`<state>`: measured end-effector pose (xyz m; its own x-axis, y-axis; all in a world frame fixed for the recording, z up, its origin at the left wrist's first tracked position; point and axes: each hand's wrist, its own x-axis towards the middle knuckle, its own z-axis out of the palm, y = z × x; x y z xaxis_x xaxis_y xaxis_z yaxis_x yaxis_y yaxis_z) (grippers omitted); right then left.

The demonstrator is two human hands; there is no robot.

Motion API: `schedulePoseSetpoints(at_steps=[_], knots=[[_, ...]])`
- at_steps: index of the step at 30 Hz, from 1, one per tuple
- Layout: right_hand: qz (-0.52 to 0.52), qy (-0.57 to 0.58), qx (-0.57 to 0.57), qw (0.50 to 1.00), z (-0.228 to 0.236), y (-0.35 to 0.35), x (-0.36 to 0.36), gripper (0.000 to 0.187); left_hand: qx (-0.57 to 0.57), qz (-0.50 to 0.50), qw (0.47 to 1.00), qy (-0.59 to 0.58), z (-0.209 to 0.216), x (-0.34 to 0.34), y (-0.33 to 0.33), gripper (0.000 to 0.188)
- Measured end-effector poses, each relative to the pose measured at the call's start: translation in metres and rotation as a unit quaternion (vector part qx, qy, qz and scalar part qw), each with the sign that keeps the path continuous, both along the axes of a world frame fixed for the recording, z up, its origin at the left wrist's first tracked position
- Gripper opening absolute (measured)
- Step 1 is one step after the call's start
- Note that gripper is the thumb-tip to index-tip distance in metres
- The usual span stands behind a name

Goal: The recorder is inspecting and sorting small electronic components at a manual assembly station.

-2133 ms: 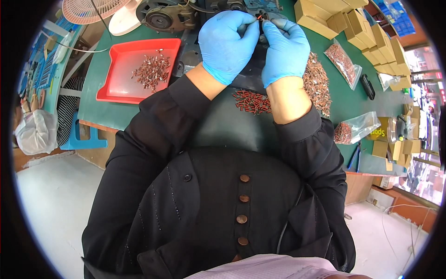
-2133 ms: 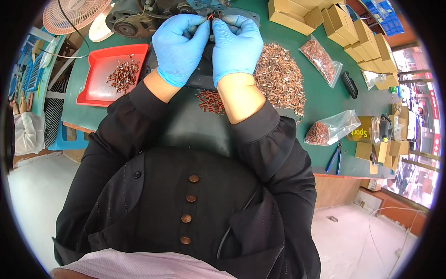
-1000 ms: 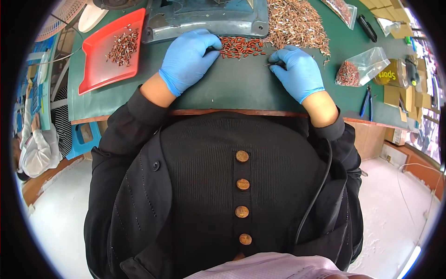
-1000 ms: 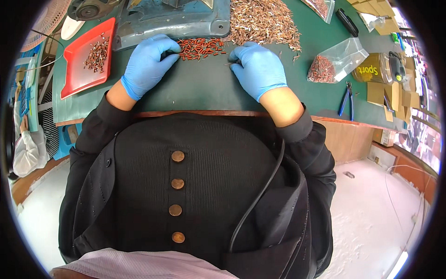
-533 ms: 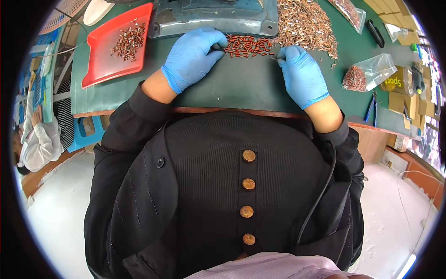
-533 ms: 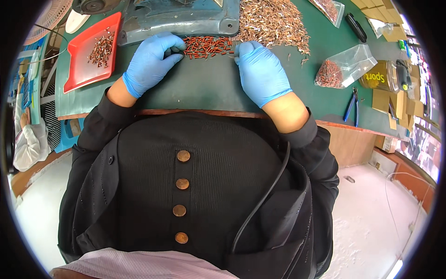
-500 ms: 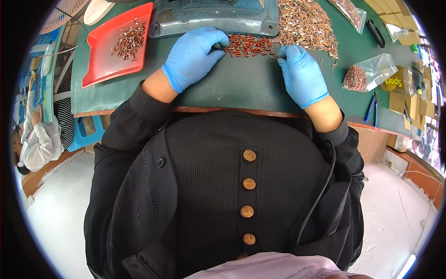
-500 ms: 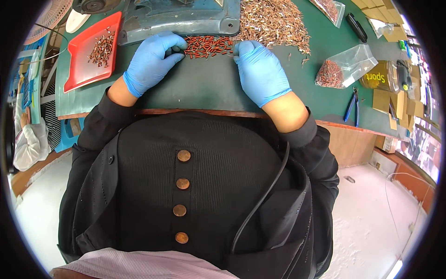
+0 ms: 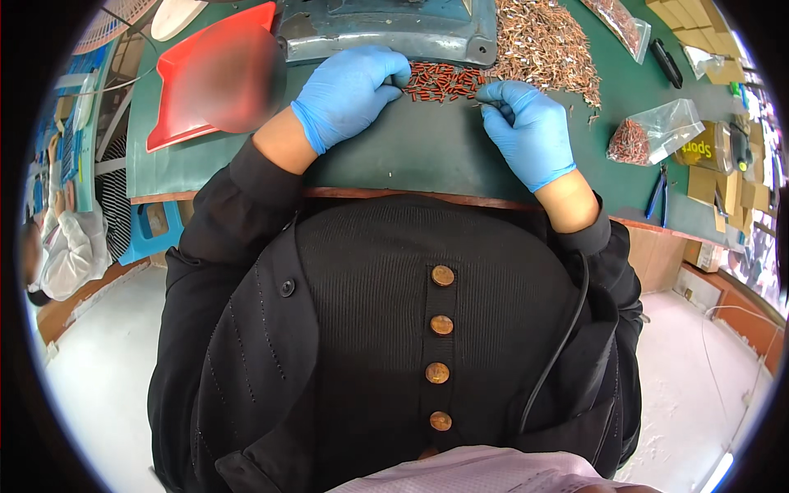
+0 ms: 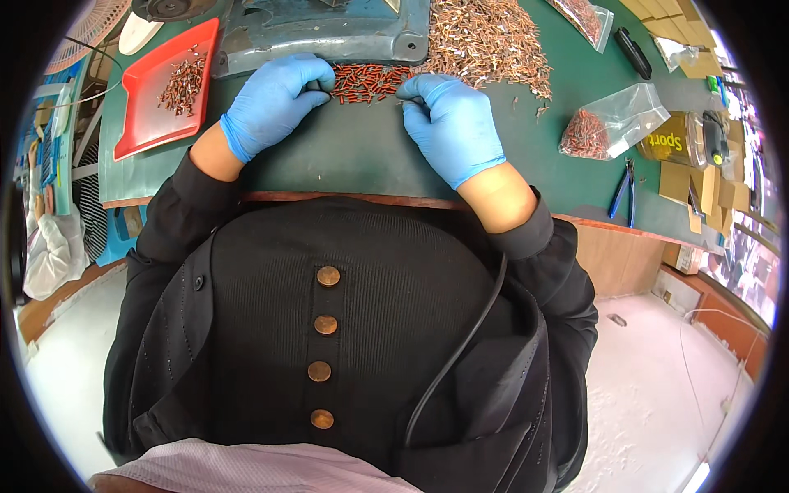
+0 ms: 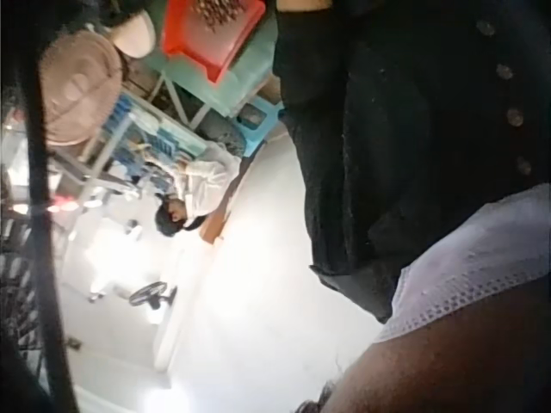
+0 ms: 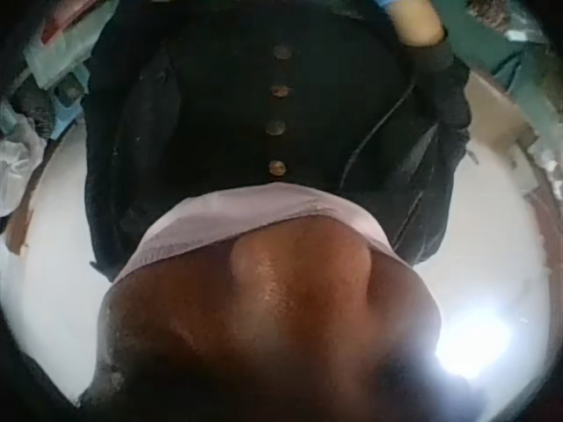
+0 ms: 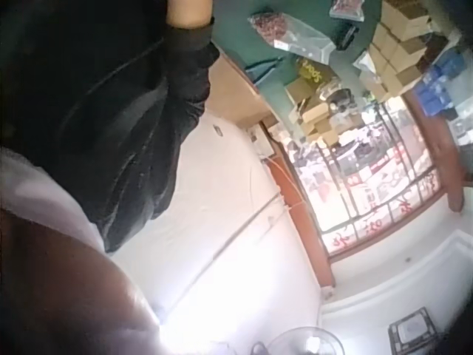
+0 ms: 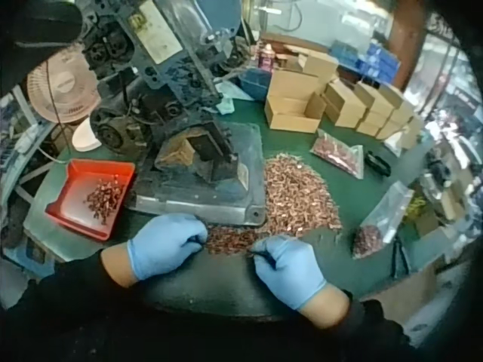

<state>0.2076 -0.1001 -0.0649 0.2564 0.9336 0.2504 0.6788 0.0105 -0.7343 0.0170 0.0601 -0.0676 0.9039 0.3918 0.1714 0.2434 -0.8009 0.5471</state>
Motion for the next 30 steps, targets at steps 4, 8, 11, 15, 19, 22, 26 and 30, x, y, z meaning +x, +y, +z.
schedulePoseSetpoints(at_steps=[4, 8, 11, 15, 19, 22, 26, 30], knots=[[-0.012, 0.023, -0.049, 0.998, 0.002, 0.004, -0.003, 0.013, 0.024, -0.002, 1.0, 0.007, 0.0, 0.0, 0.001, 0.012], [-0.021, 0.125, -0.099, 0.987, 0.006, 0.005, -0.004, 0.011, 0.071, -0.006, 0.997, -0.011, 0.001, -0.004, -0.003, 0.012], [-0.013, 0.235, -0.115, 0.965, 0.011, 0.006, -0.004, 0.01, 0.039, -0.012, 0.998, -0.039, 0.003, -0.01, -0.003, 0.013], [0.015, 0.281, -0.13, 0.951, 0.016, 0.011, -0.008, 0.011, -0.124, 0.035, 0.991, -0.045, 0.007, -0.012, -0.004, 0.01], [0.04, 0.371, -0.095, 0.923, 0.018, 0.018, -0.018, 0.011, -0.362, 0.079, 0.925, -0.081, 0.016, -0.01, -0.009, 0.012], [0.021, 0.386, -0.048, 0.921, 0.018, 0.025, -0.03, 0.011, -0.458, 0.061, 0.878, -0.128, 0.024, -0.01, -0.017, 0.012], [0.019, 0.406, 0.001, 0.914, 0.02, 0.032, -0.042, 0.009, -0.496, 0.067, 0.848, -0.174, 0.031, -0.005, -0.029, 0.012], [-0.015, 0.366, 0.029, 0.93, 0.025, 0.037, -0.048, 0.009, -0.533, 0.066, 0.817, -0.212, 0.034, -0.001, -0.035, 0.014]])
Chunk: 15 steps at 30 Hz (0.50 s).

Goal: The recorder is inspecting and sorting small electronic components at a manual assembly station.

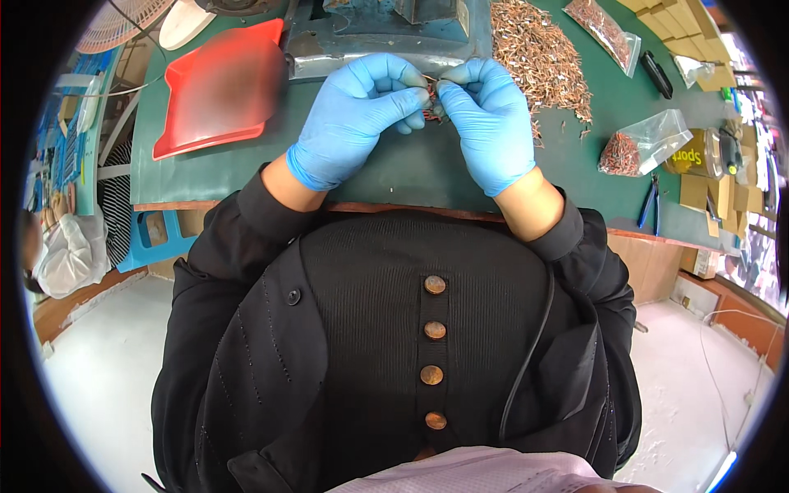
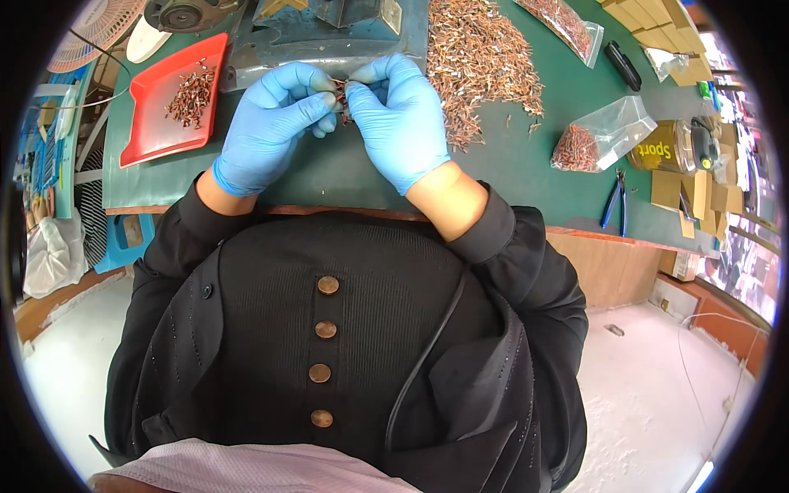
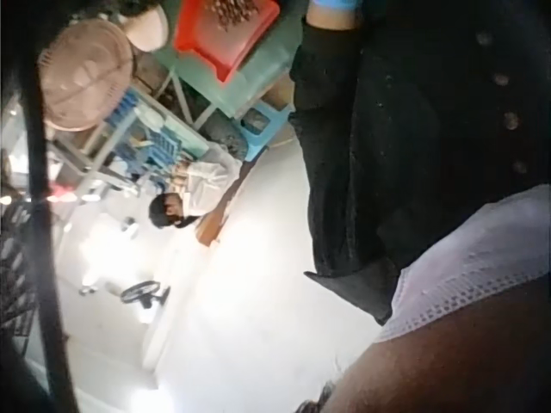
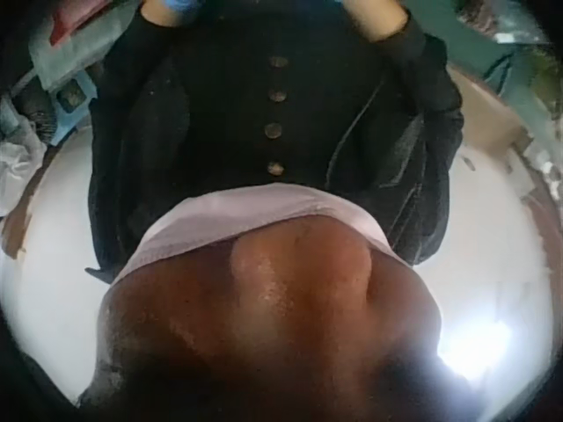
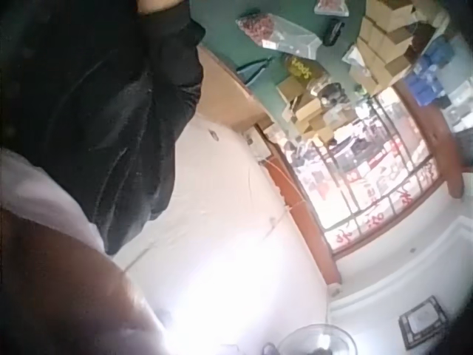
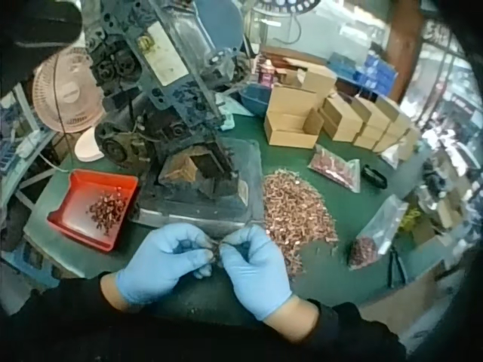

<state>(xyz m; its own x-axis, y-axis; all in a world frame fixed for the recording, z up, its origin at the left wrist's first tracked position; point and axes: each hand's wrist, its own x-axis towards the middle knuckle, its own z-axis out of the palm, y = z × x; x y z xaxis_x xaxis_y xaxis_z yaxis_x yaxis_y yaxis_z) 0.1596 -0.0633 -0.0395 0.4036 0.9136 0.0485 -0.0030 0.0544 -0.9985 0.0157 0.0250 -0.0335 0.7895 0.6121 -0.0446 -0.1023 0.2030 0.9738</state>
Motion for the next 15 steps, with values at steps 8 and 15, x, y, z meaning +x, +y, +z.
schedulePoseSetpoints(at_steps=[8, 15], knots=[[-0.076, 0.014, 0.037, 0.996, 0.011, 0.01, -0.011, 0.011, -0.044, 0.028, 0.996, -0.073, 0.006, 0.006, -0.007, 0.02], [-0.081, 0.04, 0.067, 0.994, 0.013, 0.018, -0.012, 0.011, 0.086, 0.136, 0.987, -0.018, 0.008, 0.01, -0.008, 0.014]])
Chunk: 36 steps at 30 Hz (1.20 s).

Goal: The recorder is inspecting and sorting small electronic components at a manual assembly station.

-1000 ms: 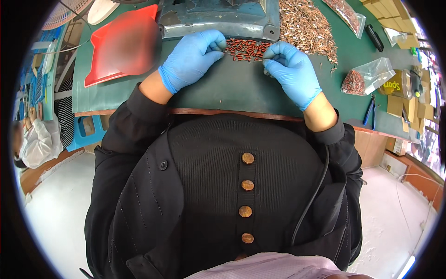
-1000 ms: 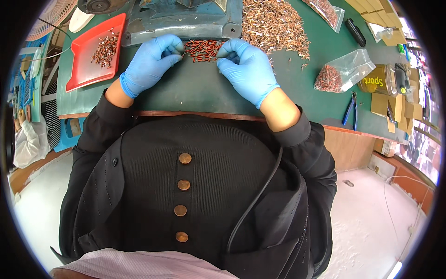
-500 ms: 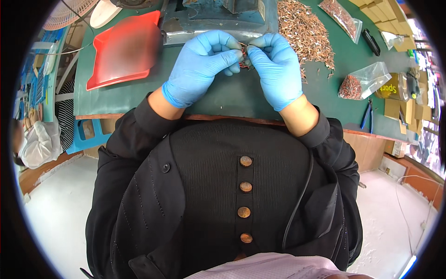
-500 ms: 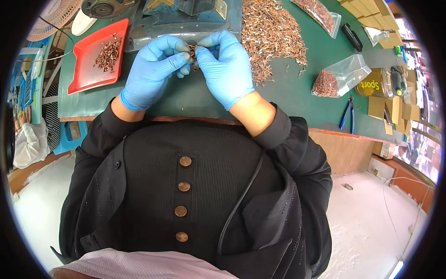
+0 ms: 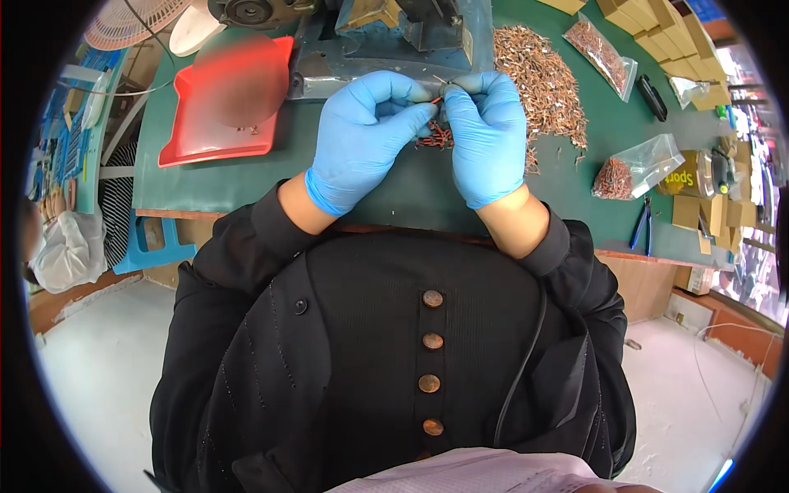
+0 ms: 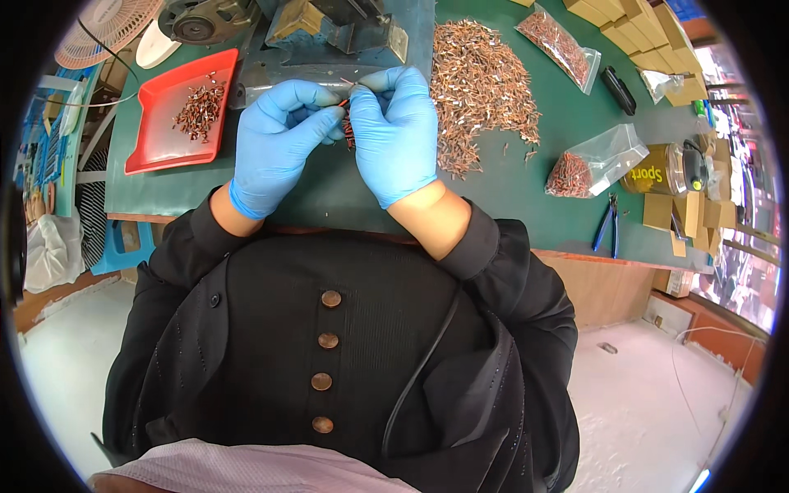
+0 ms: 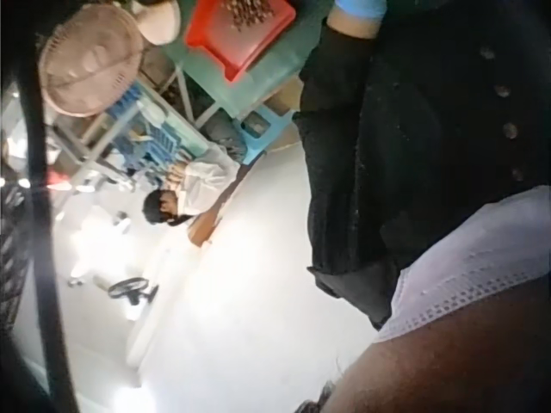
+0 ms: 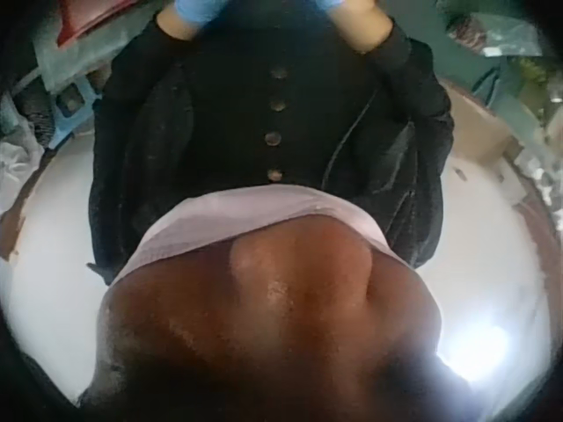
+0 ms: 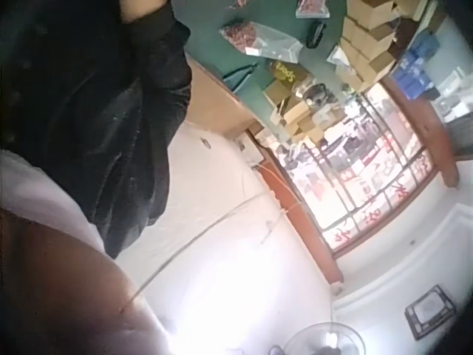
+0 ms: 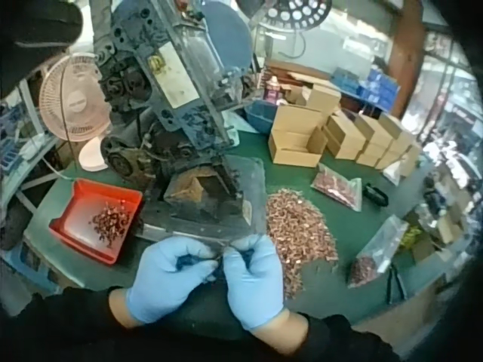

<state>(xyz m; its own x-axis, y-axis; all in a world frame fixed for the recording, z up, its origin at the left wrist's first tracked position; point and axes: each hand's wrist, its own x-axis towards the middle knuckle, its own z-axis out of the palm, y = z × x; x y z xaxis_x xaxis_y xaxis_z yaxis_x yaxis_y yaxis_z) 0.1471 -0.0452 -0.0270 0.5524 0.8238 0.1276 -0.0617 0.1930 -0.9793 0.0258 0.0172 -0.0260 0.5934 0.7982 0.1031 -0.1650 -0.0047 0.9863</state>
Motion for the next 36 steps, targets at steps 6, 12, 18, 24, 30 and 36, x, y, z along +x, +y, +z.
schedulePoseSetpoints(at_steps=[6, 12, 18, 24, 30, 36], knots=[[0.003, 0.006, 0.006, 1.0, 0.007, 0.024, 0.003, 0.007, 0.178, 0.095, 0.979, 0.043, 0.007, 0.004, 0.024, 0.009], [-0.04, 0.04, 0.075, 0.996, 0.018, 0.072, 0.011, 0.01, 0.302, 0.219, 0.928, 0.001, 0.021, 0.026, 0.067, 0.008], [-0.123, -0.048, 0.073, 0.989, 0.019, 0.105, 0.013, 0.011, 0.353, 0.268, 0.896, 0.006, 0.026, 0.047, 0.078, 0.01], [-0.15, -0.027, 0.061, 0.987, 0.02, 0.112, 0.012, 0.013, 0.346, 0.296, 0.89, 0.008, 0.021, 0.055, 0.085, 0.01], [-0.159, -0.028, 0.041, 0.986, 0.024, 0.111, 0.011, 0.014, 0.391, 0.315, 0.865, 0.0, 0.014, 0.06, 0.093, 0.006], [-0.158, -0.027, 0.039, 0.986, 0.025, 0.111, 0.011, 0.013, 0.409, 0.322, 0.853, 0.008, 0.012, 0.062, 0.096, 0.006]])
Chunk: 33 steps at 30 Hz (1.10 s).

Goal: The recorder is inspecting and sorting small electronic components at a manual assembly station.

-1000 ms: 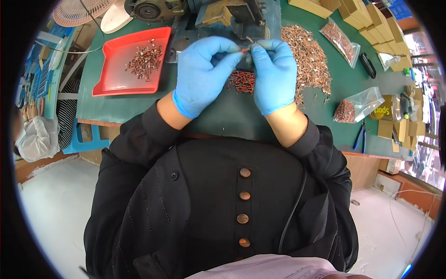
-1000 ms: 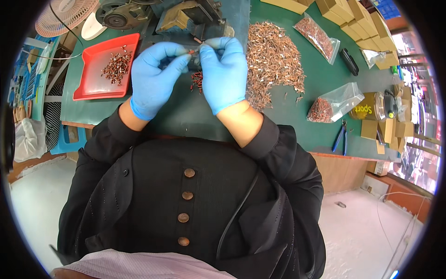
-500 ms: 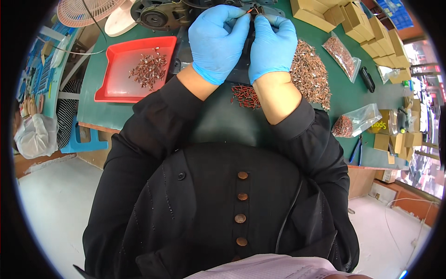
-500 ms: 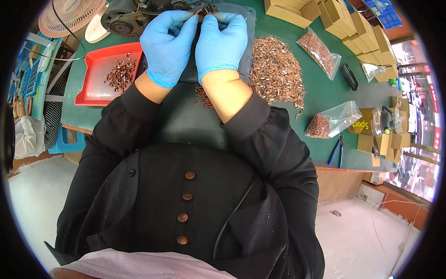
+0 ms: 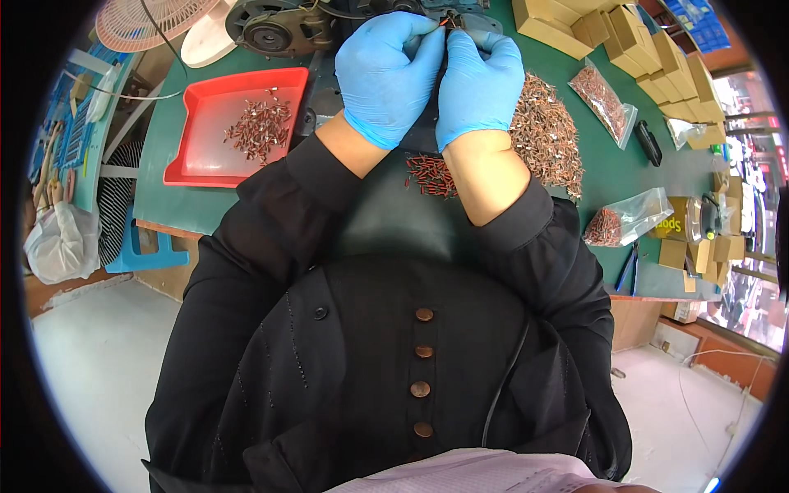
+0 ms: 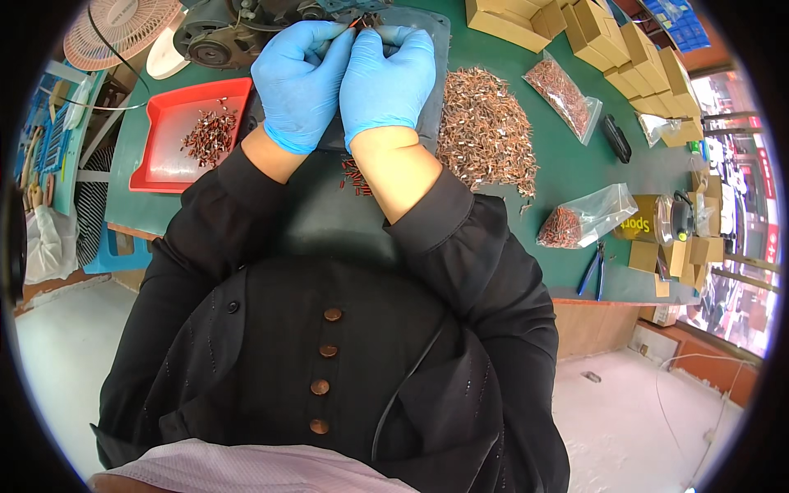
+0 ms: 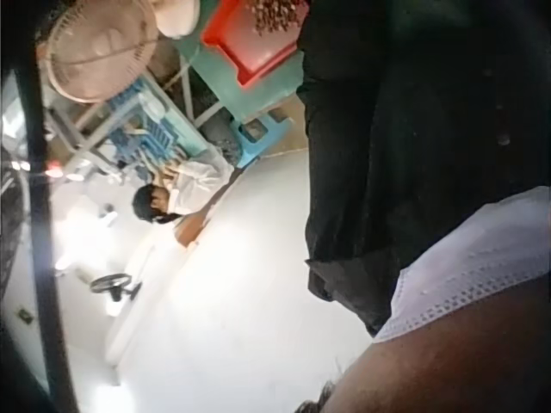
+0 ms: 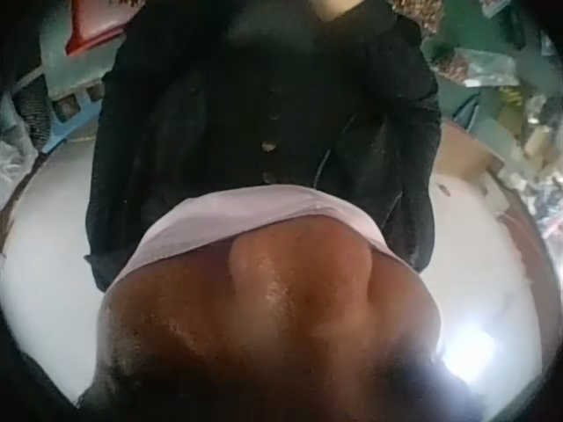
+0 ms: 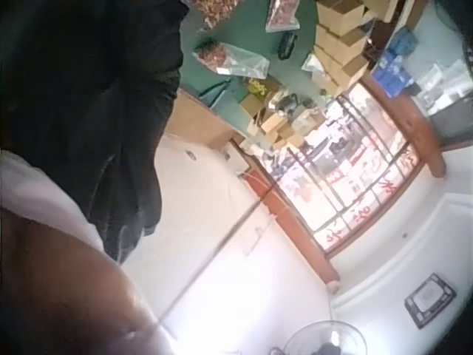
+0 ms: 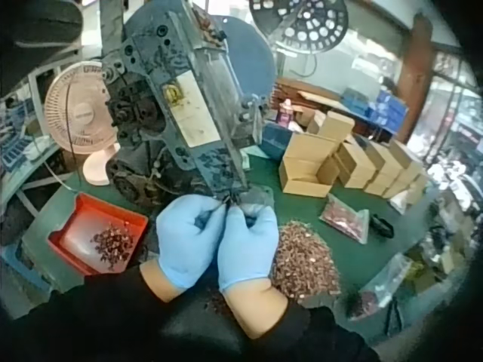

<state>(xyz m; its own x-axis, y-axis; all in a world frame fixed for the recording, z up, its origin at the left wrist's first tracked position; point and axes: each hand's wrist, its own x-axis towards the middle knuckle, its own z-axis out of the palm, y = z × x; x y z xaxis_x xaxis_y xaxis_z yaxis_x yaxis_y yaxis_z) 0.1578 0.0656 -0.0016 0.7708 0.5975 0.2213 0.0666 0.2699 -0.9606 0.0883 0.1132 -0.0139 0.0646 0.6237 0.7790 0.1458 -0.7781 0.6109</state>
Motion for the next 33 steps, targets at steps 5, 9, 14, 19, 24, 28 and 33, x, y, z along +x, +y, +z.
schedulePoseSetpoints(at_steps=[5, 9, 14, 19, 24, 28, 33], knots=[[0.005, 0.012, -0.002, 1.0, 0.001, -0.002, 0.001, 0.015, 0.011, 0.004, 1.0, 0.011, -0.001, 0.0, 0.001, 0.006], [0.015, 0.012, 0.012, 1.0, 0.0, -0.003, 0.004, 0.016, 0.006, 0.005, 0.999, 0.033, 0.0, -0.001, 0.002, 0.006], [0.02, 0.003, -0.014, 1.0, 0.0, -0.002, 0.008, 0.018, 0.039, 0.019, 0.998, 0.044, 0.001, -0.002, 0.002, 0.006], [0.034, 0.012, -0.015, 0.999, 0.0, -0.002, 0.011, 0.019, 0.068, 0.022, 0.996, 0.061, 0.005, -0.003, 0.0, 0.009], [0.053, 0.021, -0.012, 0.998, 0.0, -0.008, 0.013, 0.018, 0.022, 0.004, 0.998, 0.062, 0.01, -0.002, -0.009, 0.009], [0.117, 0.076, 0.003, 0.99, -0.001, -0.029, 0.018, 0.013, -0.021, 0.005, 0.999, 0.046, 0.014, -0.006, -0.015, 0.008], [0.161, 0.055, -0.072, 0.983, -0.005, -0.08, 0.05, 0.013, -0.207, -0.159, 0.965, -0.018, 0.014, -0.04, -0.024, 0.01]])
